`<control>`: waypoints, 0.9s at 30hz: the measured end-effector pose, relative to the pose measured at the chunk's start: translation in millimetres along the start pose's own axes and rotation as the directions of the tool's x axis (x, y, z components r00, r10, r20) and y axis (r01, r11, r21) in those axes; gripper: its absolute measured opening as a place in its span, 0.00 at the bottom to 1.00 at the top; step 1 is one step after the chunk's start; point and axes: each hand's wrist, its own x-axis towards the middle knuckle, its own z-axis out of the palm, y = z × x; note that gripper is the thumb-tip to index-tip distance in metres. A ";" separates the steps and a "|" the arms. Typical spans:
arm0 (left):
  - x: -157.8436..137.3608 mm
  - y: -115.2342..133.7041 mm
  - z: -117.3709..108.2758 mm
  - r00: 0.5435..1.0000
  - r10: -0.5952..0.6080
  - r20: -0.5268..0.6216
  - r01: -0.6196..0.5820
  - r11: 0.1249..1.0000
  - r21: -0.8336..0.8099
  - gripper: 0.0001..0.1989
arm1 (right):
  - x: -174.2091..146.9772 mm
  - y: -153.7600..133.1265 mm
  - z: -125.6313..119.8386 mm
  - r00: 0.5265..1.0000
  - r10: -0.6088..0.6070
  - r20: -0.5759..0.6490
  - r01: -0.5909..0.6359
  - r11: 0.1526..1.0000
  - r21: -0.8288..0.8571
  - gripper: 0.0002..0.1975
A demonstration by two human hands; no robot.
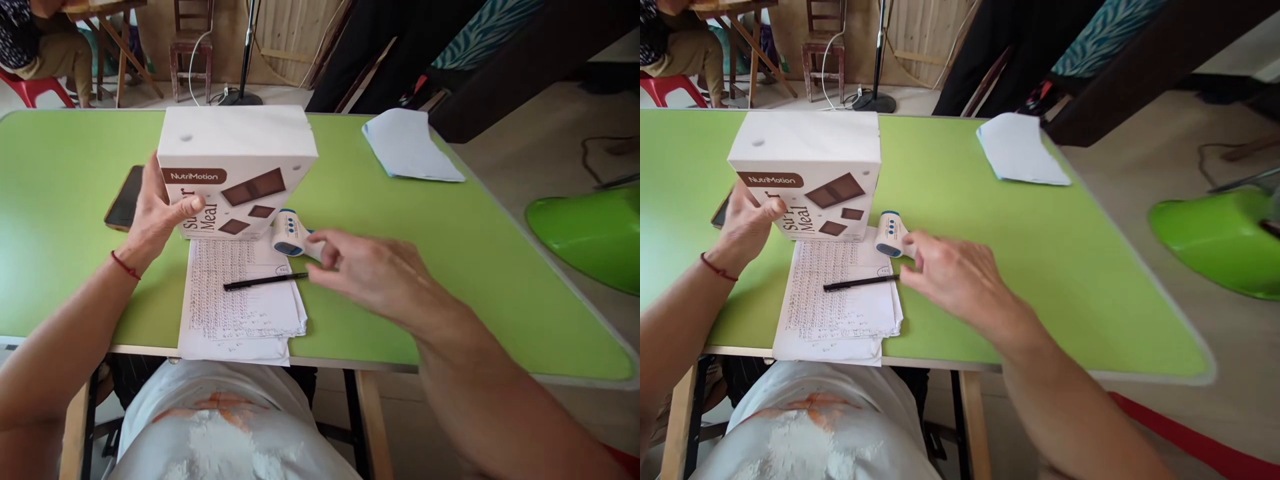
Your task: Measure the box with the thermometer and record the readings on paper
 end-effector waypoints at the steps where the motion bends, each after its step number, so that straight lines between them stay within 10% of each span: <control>1: -2.3 -5.8 -0.5 0.997 -0.052 0.055 0.053 0.998 -0.022 0.45 | 4.9 6.2 0.9 0.999 0.021 -0.046 -0.023 0.999 -0.035 0.12; 5: -8.7 -13.6 -5.7 0.975 -0.149 0.168 0.156 0.987 -0.032 0.40 | 22.6 28.3 21.1 0.996 -0.032 -0.082 0.032 0.999 0.005 0.10; 12: -9.6 -3.1 4.3 0.991 -0.134 -0.014 0.134 0.991 -0.001 0.35 | -1.7 26.4 11.3 0.923 0.226 -0.312 -0.047 0.870 0.490 0.16; 15: -14.0 4.9 13.6 0.987 -0.160 -0.004 0.158 0.976 -0.147 0.28 | -27.5 -10.2 3.8 0.853 0.373 -0.366 0.117 0.546 0.829 0.14; 20: -20.6 4.5 16.5 0.963 -0.267 0.019 0.266 0.947 -0.182 0.26 | -39.6 -83.9 26.1 0.970 0.241 -0.022 0.081 -0.237 0.968 0.13; 27: -24.4 1.4 12.0 0.954 -0.299 0.013 0.299 0.954 -0.027 0.28 | -23.5 -104.2 49.9 0.972 0.222 0.075 -0.004 -0.305 0.952 0.09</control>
